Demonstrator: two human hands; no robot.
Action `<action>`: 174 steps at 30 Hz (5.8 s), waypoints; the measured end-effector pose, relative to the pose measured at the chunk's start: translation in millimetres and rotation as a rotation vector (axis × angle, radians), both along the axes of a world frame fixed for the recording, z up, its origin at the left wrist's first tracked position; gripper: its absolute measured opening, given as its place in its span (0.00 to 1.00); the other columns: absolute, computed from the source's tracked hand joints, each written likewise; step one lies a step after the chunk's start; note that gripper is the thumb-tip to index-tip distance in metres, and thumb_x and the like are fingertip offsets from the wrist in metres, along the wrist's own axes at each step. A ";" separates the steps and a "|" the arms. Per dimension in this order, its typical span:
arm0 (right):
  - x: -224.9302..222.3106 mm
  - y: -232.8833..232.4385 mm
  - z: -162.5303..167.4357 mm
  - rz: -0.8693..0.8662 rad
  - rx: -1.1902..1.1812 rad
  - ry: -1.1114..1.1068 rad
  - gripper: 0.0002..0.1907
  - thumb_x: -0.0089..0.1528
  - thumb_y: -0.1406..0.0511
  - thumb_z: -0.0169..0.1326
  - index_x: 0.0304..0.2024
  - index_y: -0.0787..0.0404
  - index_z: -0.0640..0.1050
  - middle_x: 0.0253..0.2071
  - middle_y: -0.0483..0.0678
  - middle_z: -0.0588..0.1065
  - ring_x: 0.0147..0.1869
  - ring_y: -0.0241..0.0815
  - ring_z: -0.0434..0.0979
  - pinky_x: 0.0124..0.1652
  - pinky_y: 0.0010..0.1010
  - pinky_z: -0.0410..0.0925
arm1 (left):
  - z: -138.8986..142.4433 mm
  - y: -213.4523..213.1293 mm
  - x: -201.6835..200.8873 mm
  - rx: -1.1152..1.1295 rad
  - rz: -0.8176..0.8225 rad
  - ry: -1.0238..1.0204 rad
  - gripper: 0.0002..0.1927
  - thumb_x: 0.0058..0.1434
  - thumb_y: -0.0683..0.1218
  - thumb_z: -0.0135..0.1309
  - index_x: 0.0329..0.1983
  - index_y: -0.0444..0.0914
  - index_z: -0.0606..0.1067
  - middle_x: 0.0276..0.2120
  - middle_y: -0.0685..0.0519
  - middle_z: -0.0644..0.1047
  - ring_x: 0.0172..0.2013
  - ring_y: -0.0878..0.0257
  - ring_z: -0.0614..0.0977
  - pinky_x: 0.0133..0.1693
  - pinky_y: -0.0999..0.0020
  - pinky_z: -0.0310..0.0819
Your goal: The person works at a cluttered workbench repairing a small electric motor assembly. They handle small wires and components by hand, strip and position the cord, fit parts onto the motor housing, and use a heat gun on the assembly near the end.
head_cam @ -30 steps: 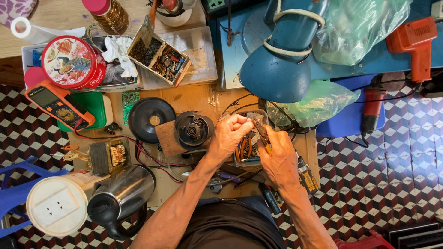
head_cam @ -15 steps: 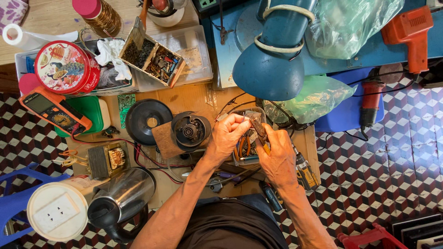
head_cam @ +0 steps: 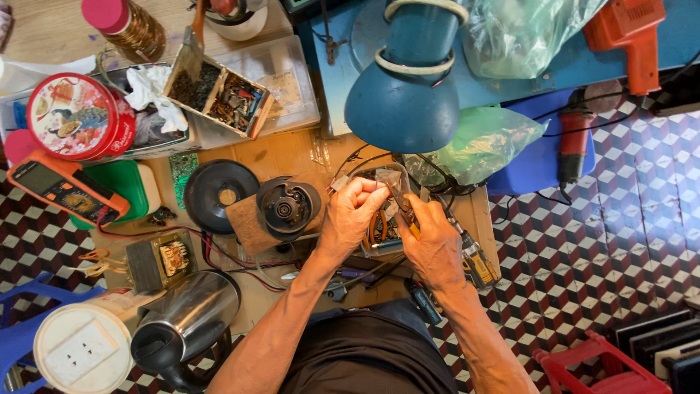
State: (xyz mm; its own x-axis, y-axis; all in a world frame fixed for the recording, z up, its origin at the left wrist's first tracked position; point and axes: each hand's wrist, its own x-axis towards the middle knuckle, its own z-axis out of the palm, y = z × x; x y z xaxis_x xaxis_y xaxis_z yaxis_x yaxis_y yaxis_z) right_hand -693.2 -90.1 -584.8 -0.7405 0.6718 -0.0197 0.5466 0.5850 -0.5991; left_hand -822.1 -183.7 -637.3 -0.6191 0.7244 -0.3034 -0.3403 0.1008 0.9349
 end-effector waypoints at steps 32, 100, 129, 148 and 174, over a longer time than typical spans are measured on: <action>48.0 -13.8 -0.2 -0.072 -0.099 -0.074 0.22 0.65 0.56 0.57 0.57 0.59 0.75 0.41 0.52 0.75 0.40 0.54 0.80 0.38 0.43 0.70 | 15.3 -5.7 39.6 -0.124 -0.097 0.191 0.07 0.69 0.45 0.55 0.41 0.36 0.78 0.18 0.63 0.70 0.21 0.76 0.64 0.24 0.75 0.57; -46.5 4.6 -46.1 -0.098 -0.853 0.005 0.16 0.67 0.58 0.53 0.41 0.67 0.79 0.29 0.47 0.78 0.29 0.37 0.80 0.32 0.28 0.75 | 20.8 -61.1 -15.4 -0.057 0.021 -0.215 0.18 0.72 0.54 0.44 0.52 0.36 0.74 0.21 0.62 0.67 0.21 0.74 0.64 0.25 0.77 0.57; 25.9 -7.5 7.3 0.009 -0.045 -0.090 0.19 0.59 0.59 0.63 0.49 0.59 0.79 0.40 0.52 0.77 0.43 0.54 0.79 0.42 0.43 0.71 | 8.4 -24.9 30.1 -0.160 -0.077 0.509 0.09 0.70 0.46 0.50 0.47 0.38 0.78 0.28 0.44 0.79 0.26 0.56 0.82 0.30 0.62 0.74; 40.4 4.0 -12.0 0.146 0.042 -0.011 0.21 0.56 0.65 0.65 0.51 0.60 0.78 0.36 0.51 0.73 0.41 0.53 0.76 0.39 0.42 0.69 | 1.2 -27.7 22.4 -0.208 -0.214 0.598 0.08 0.68 0.46 0.53 0.44 0.39 0.80 0.25 0.46 0.74 0.25 0.53 0.78 0.30 0.59 0.72; 142.5 -12.9 0.3 -0.112 0.155 -0.014 0.21 0.53 0.66 0.68 0.48 0.61 0.77 0.37 0.47 0.73 0.38 0.44 0.77 0.36 0.36 0.70 | 24.7 -0.9 87.7 0.031 -0.496 0.736 0.06 0.65 0.44 0.56 0.38 0.37 0.78 0.26 0.43 0.73 0.29 0.48 0.77 0.31 0.55 0.70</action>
